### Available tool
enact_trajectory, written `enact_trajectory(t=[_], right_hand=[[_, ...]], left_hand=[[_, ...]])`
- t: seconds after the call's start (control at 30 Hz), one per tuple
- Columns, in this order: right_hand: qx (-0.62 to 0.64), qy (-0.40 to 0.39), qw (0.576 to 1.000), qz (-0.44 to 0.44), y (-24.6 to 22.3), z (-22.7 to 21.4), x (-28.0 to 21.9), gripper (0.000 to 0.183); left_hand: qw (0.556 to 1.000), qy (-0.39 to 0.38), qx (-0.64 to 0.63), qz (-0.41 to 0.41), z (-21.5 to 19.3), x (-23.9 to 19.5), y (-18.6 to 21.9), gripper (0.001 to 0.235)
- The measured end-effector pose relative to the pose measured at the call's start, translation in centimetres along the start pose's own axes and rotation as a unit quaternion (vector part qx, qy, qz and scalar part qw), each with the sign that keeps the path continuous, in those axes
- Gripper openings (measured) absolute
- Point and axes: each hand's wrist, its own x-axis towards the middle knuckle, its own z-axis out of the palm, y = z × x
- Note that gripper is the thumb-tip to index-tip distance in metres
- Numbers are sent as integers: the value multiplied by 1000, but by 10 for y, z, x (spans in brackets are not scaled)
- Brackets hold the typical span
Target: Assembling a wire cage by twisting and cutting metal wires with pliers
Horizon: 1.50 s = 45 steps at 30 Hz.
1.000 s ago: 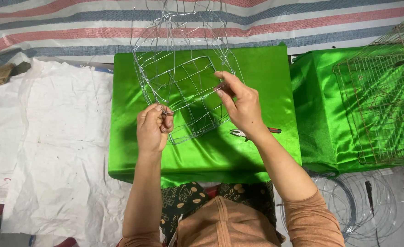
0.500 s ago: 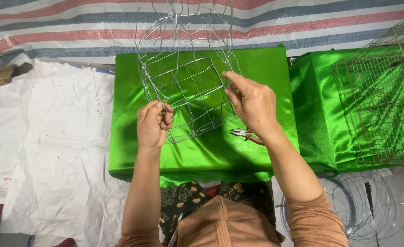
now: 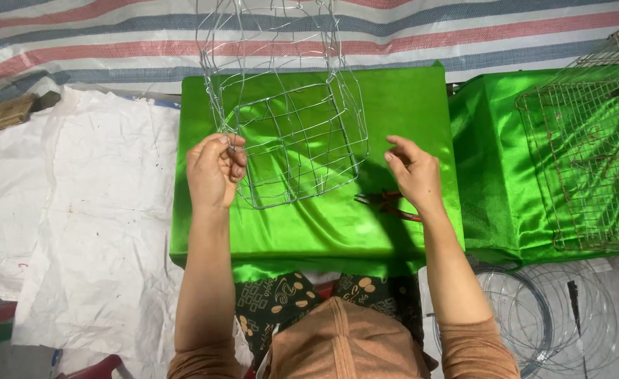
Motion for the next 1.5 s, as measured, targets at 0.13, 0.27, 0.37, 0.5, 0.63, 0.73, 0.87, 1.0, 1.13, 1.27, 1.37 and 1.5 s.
enact_trajectory(t=[0.13, 0.27, 0.37, 0.5, 0.63, 0.73, 0.87, 1.0, 1.13, 1.27, 1.37, 1.5], right_hand=[[3, 22, 998, 56, 57, 15, -19, 36], [1, 27, 996, 84, 75, 18, -34, 34], [-1, 25, 996, 90, 73, 17, -39, 33], [26, 22, 995, 92, 80, 19, -45, 32], [45, 18, 996, 74, 65, 18, -40, 33], [62, 15, 997, 51, 37, 10, -35, 33], [115, 8, 993, -9, 2, 3, -27, 30], [116, 2, 989, -94, -43, -9, -15, 26], [89, 5, 986, -138, -91, -17, -12, 23], [71, -11, 980, -186, -114, -10, -18, 21], [57, -26, 977, -205, -116, 2, -27, 22], [42, -54, 972, -225, -111, 21, -37, 23]], left_hand=[[998, 44, 30, 32, 3, -5, -1, 15], [995, 63, 68, 40, 2, -8, 2, 10], [987, 67, 141, 44, -9, -5, 3, 11], [983, 60, 170, 17, -12, -10, 12, 14], [989, 48, 140, 5, -16, -6, 5, 14], [994, 41, 100, -17, -10, -10, 9, 14], [997, 32, 61, -34, -6, -13, 10, 13], [998, 14, 55, -35, -3, -15, 13, 15], [997, 16, 66, -35, -4, -15, 8, 14], [996, 16, 82, -11, -3, -16, 6, 14], [997, 23, 80, -8, -1, -15, 5, 13], [998, 25, 51, -10, -5, -9, -6, 11]])
